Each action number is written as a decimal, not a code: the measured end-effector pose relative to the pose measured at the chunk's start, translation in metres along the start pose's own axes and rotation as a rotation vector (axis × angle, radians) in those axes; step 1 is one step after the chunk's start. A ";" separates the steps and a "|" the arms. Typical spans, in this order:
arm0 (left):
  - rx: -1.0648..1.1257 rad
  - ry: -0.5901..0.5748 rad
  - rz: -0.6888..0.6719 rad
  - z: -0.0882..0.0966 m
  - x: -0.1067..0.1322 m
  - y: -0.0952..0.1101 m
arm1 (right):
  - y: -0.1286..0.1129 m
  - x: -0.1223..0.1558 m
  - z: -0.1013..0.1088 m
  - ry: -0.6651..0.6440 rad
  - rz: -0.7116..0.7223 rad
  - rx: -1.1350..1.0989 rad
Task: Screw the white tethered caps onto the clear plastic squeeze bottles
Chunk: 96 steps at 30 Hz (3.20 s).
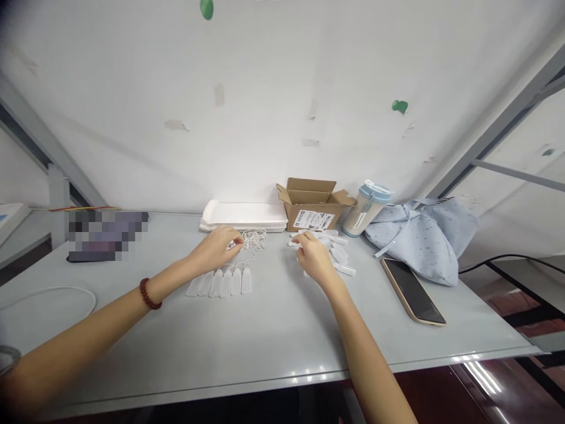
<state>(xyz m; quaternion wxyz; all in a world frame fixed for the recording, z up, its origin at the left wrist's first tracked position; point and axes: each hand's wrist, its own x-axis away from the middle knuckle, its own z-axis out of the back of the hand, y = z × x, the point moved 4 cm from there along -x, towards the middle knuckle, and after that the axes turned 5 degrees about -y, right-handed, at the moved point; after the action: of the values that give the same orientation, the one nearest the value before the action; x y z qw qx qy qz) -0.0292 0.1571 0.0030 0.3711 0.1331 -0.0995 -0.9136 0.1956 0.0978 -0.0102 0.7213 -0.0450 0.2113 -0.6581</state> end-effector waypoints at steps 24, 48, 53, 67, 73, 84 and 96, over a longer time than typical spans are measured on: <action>0.365 0.219 0.145 0.004 -0.019 -0.003 | 0.000 0.007 0.007 -0.283 -0.126 0.130; 0.213 0.280 0.209 0.010 -0.036 -0.025 | 0.004 0.000 -0.020 -0.336 -0.074 0.387; 0.169 0.286 0.170 0.011 -0.038 -0.023 | 0.001 0.001 -0.019 -0.289 -0.026 0.385; 0.344 0.234 0.143 0.013 0.001 -0.006 | -0.025 0.006 -0.018 0.044 0.224 -0.124; 0.301 0.254 0.042 -0.001 0.036 0.001 | -0.053 0.017 -0.027 0.052 0.342 -0.340; 0.106 0.269 -0.125 -0.006 0.046 0.024 | -0.075 0.030 -0.040 -0.074 0.378 -0.392; 0.037 0.268 -0.183 -0.010 0.048 0.035 | -0.079 0.034 -0.035 0.003 0.436 -0.344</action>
<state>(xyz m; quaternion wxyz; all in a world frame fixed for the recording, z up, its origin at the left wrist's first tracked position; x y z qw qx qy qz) -0.0365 0.0973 -0.0045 0.2937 0.2692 -0.0535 -0.9157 0.1107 0.0621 -0.0228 0.8274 -0.1193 0.3257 -0.4416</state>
